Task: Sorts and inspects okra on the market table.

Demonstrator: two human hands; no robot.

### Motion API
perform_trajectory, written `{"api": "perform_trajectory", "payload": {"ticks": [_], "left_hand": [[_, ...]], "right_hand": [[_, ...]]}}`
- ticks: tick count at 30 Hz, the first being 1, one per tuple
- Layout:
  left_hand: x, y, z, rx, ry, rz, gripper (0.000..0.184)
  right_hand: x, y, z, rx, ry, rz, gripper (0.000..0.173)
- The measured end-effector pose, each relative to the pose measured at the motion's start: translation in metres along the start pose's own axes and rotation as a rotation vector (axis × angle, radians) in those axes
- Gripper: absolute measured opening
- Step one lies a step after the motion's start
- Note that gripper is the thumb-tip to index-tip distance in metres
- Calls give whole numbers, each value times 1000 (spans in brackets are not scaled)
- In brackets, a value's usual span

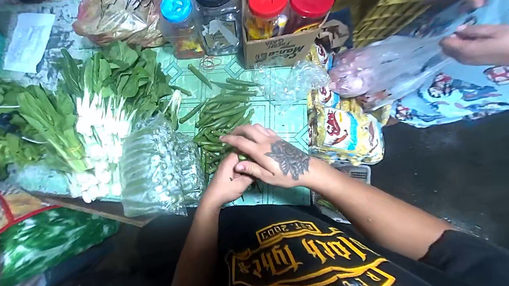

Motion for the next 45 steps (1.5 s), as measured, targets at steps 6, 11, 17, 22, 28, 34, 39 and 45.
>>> {"api": "perform_trajectory", "payload": {"ticks": [6,11,17,22,28,34,39,45], "left_hand": [[15,0,-5,-13,2,-72,77],[26,6,-22,97,73,-38,87],[32,-3,-59,493,302,-263,55],[32,-28,-81,270,273,-355,58],[33,-43,-68,84,244,-348,54],[32,-47,-63,54,160,-393,53],[32,-50,-62,29,129,-375,49],[35,-49,-54,25,77,-364,46]], "right_hand": [[5,16,14,80,87,-40,45],[24,23,13,291,159,-49,25],[64,35,31,386,95,66,30],[138,122,41,329,-21,265,44],[240,251,69,-156,9,634,34],[246,272,88,-287,48,736,33],[213,252,50,-275,283,749,25],[188,231,36,-237,423,857,24]]}}
Point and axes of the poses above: each hand's wrist, its own x-axis towards the middle knuckle, its own z-axis out of the palm, y = z × x, the point moved 8 cm from there along x, towards the middle knuckle, and after that the axes turned 9 degrees about -x, right-handed, at the moved point
